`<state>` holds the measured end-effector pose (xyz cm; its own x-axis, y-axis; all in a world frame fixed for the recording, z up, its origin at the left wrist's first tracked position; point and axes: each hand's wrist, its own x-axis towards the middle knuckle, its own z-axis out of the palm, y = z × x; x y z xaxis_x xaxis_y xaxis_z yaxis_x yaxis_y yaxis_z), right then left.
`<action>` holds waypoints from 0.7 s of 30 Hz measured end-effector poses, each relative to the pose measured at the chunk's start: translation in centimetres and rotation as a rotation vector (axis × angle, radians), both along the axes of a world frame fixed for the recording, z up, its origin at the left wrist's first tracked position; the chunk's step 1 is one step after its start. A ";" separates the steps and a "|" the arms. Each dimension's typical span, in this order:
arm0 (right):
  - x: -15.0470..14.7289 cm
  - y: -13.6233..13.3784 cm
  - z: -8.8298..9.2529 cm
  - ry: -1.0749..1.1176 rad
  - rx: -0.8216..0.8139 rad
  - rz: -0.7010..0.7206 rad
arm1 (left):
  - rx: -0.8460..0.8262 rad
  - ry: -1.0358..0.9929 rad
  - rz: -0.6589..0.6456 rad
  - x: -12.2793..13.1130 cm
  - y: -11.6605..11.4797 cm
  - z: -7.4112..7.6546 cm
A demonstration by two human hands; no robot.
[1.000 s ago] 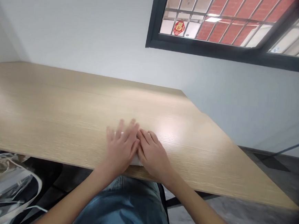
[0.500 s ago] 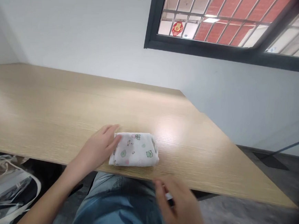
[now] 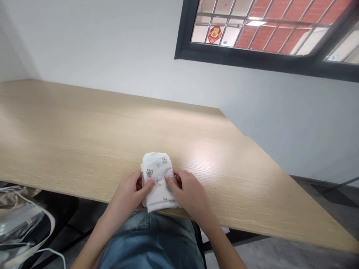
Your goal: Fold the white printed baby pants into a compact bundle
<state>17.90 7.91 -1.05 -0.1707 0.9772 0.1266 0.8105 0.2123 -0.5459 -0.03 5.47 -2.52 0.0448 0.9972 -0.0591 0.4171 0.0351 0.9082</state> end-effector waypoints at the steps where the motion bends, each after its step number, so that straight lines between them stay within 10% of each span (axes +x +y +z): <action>1: -0.3 0.0 -0.1 -0.038 0.000 -0.008 | -0.018 -0.035 0.002 0.1 0.0 -0.2; 13: 0.5 -0.4 -0.3 -0.108 0.034 -0.005 | -0.030 -0.075 -0.102 0.5 0.8 -0.1; 21: 7.7 -3.8 -1.1 -0.061 0.001 -0.118 | 0.028 -0.048 -0.331 6.7 0.6 0.3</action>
